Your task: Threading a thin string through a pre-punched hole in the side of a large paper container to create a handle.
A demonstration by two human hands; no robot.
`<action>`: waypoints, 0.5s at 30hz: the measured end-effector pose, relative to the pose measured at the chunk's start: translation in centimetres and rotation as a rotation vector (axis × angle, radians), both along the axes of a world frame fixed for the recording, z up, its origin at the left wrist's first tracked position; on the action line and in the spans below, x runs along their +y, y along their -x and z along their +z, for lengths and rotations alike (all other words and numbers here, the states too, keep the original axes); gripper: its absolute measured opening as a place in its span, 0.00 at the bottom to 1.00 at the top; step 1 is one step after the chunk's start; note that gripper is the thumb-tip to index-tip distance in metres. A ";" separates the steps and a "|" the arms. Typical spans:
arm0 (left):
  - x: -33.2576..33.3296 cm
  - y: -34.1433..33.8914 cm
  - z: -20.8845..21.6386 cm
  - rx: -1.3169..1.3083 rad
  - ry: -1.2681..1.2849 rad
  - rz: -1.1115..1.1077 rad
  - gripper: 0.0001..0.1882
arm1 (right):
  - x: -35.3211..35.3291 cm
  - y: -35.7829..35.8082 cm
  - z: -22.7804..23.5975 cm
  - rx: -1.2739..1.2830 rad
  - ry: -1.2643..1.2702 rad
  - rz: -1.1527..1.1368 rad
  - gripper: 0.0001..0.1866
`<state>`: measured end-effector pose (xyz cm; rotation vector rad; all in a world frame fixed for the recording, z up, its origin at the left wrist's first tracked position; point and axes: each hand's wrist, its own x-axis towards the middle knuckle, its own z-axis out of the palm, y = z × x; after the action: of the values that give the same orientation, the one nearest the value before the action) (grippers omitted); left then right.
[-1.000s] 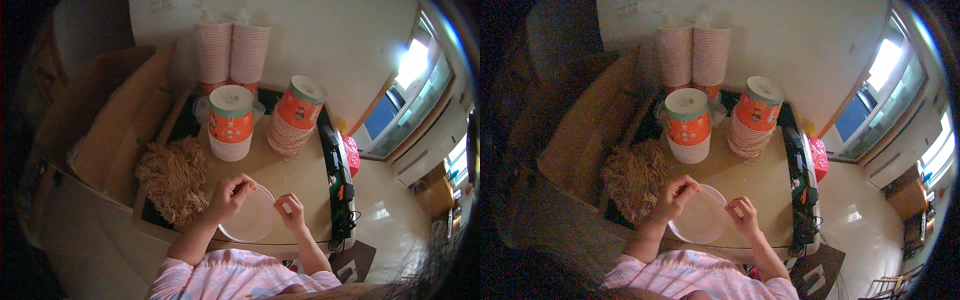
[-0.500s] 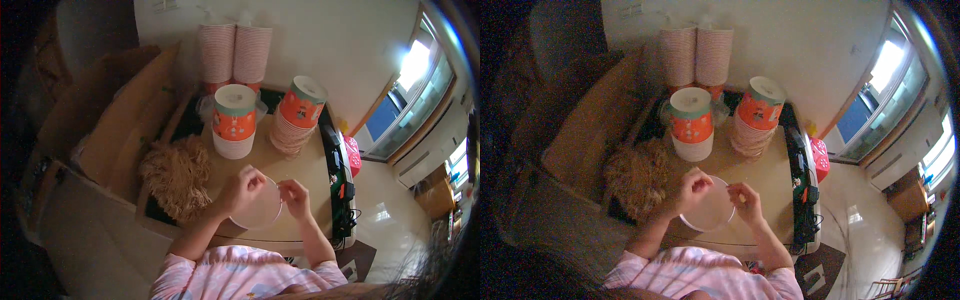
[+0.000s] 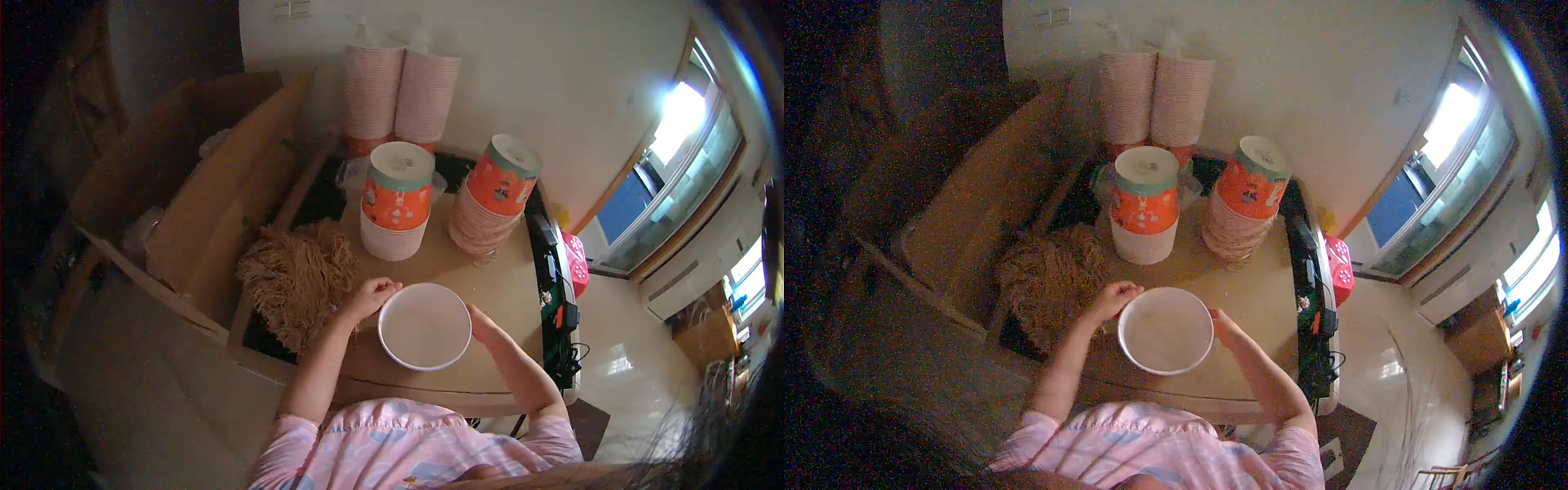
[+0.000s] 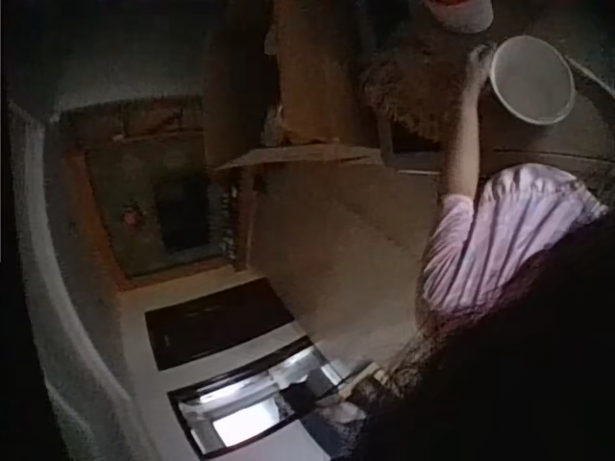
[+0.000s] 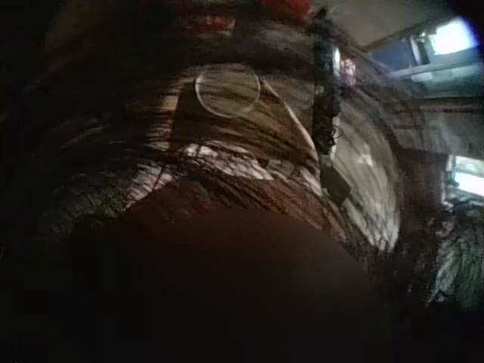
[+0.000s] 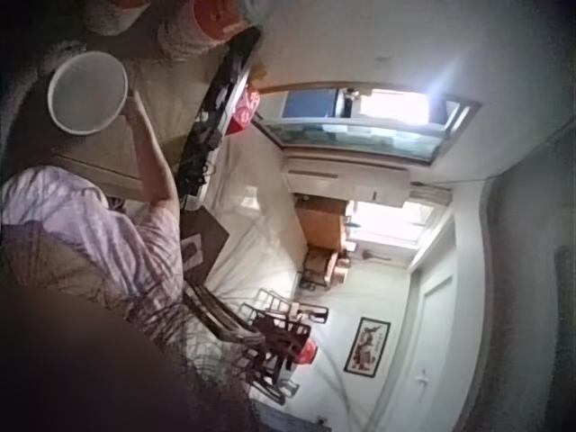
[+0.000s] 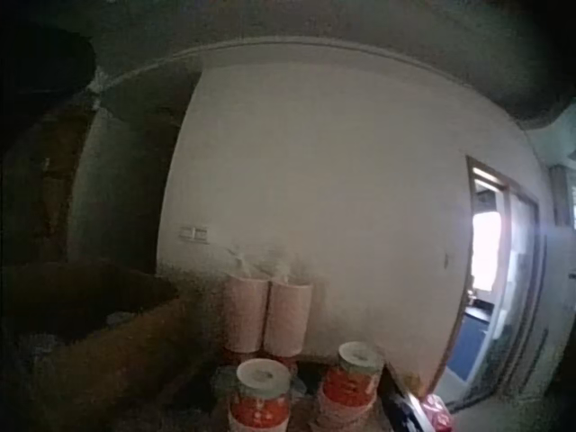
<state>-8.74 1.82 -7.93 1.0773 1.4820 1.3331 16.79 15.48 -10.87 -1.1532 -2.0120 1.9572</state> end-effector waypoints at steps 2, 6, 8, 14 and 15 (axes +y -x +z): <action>-0.6 -1.4 2.2 0.064 -0.058 -0.021 0.12 | 0.4 -1.1 -0.8 0.054 0.039 -0.010 0.19; -2.4 -3.3 5.0 0.543 -0.262 -0.034 0.05 | -0.7 -1.8 0.5 0.318 0.280 0.103 0.25; -3.3 -4.4 6.2 0.454 -0.385 -0.066 0.06 | -2.3 -1.4 4.4 0.346 0.341 0.166 0.26; -6.0 -9.0 12.6 0.703 -0.735 -0.104 0.14 | 3.9 -6.1 11.4 0.443 0.067 0.220 0.24; -7.5 -10.4 12.8 0.574 -0.871 -0.342 0.15 | 4.3 -5.2 15.8 0.359 0.034 0.079 0.24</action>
<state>1.66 -5.69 4.90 2.3074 0.9726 1.5105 22.03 19.74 4.98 -0.6734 -1.8654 2.0644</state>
